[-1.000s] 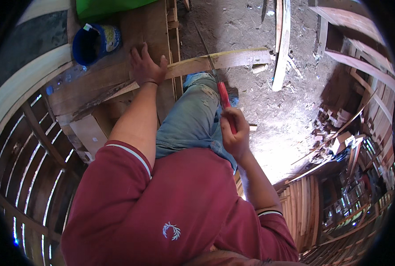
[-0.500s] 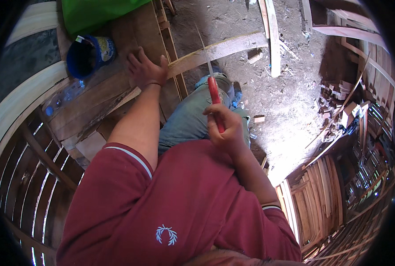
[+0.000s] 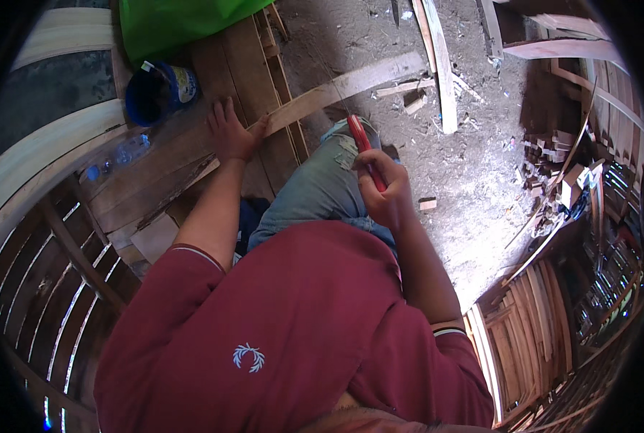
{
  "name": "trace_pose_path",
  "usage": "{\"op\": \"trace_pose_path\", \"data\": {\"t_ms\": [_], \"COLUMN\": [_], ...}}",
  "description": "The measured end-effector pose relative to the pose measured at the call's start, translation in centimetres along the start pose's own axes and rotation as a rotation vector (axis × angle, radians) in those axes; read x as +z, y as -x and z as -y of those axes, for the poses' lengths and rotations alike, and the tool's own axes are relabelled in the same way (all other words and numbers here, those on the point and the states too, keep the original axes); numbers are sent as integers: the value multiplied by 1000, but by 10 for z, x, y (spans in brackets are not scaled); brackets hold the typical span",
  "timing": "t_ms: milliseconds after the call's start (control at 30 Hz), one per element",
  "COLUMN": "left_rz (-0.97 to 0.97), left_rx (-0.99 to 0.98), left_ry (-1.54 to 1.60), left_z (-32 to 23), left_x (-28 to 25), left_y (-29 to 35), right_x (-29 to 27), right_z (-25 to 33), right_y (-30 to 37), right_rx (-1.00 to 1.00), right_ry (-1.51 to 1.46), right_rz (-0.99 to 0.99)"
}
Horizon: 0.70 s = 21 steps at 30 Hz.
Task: The person sits on the floor of a workshop and uses a hand saw to cut a thin wooden strip. They hold the wood steady with their left hand and saw with their right hand, generating sawdust. The person repositions the wood and continues cutting along its length.
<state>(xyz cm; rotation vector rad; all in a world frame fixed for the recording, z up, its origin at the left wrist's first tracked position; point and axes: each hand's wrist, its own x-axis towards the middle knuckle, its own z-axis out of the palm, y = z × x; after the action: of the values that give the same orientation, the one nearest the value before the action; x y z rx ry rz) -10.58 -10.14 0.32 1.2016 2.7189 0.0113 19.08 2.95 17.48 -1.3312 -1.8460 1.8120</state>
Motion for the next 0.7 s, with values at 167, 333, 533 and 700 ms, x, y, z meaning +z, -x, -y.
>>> {"op": "trace_pose_path", "data": {"t_ms": [167, 333, 533, 700], "left_rz": [-14, 82, 17, 83], "left_rx": [-30, -19, -28, -32], "left_ry": [68, -51, 33, -14], "left_z": [2, -7, -1, 1], "left_x": [8, -5, 9, -1], "left_y": [0, -2, -3, -6], "right_x": [-8, -14, -19, -39], "right_z": [-23, -25, -12, 6], "right_y": [-7, -3, -5, 13], "right_rx": [-15, -28, 68, 256], "right_ry": [-78, -99, -156, -134], "right_rz": [21, 8, 32, 97]}}
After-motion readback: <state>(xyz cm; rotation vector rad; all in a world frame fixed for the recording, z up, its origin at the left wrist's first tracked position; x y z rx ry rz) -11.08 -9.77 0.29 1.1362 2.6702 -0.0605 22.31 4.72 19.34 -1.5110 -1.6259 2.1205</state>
